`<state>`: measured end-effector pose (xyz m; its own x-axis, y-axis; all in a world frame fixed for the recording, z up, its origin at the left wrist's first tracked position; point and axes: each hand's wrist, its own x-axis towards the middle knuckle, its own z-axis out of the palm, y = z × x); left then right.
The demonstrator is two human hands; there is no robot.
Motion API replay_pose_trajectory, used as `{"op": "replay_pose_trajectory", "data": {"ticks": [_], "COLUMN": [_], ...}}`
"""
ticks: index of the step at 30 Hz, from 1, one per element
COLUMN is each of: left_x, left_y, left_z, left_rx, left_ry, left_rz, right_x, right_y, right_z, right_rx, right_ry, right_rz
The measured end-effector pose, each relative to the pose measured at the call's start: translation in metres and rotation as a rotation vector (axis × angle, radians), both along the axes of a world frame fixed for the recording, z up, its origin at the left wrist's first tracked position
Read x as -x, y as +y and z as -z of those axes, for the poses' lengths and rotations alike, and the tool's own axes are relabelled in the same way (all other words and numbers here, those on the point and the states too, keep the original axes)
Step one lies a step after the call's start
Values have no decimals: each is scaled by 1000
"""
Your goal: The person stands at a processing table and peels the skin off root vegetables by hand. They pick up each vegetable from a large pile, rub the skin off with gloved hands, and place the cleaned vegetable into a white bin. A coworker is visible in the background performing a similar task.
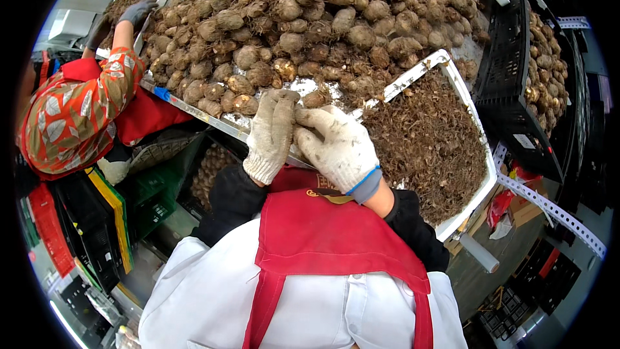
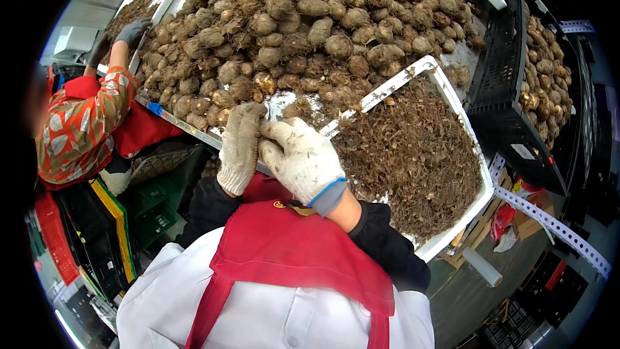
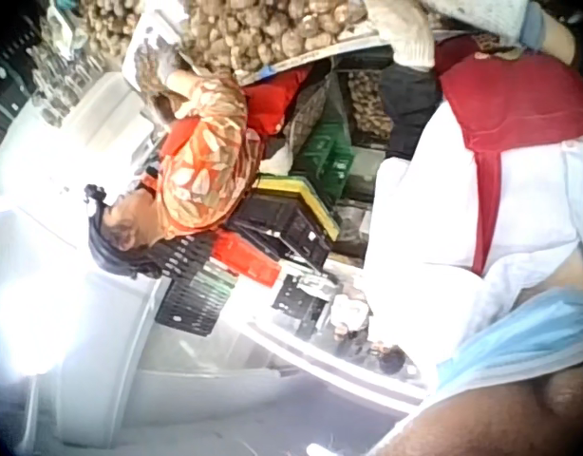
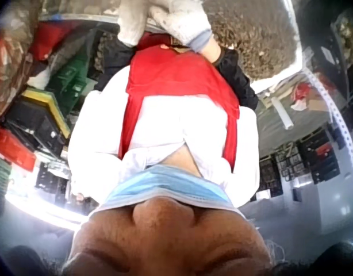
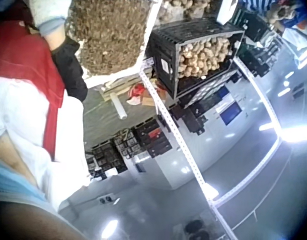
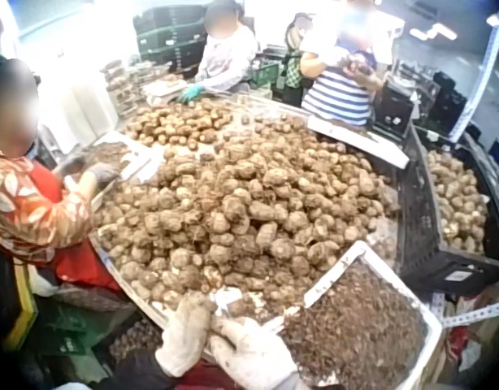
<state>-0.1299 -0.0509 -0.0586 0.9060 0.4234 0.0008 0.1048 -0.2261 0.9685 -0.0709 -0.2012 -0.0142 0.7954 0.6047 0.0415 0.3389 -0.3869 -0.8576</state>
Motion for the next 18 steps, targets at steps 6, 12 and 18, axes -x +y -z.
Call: {"op": "replay_pose_trajectory", "data": {"ticks": [6, 12, 18], "left_x": [-4, -8, -8], "left_y": [-6, -6, 0], "left_z": [-6, 6, 7], "left_rx": [141, 146, 145], "left_ry": [80, 86, 34], "left_rz": [45, 98, 149], "right_x": [-7, -12, -4], "right_y": [-10, -23, -25], "right_z": [-3, 1, -12], "right_rx": [6, -87, -76], "right_ry": [74, 325, 281], "right_rz": [13, 48, 18]}}
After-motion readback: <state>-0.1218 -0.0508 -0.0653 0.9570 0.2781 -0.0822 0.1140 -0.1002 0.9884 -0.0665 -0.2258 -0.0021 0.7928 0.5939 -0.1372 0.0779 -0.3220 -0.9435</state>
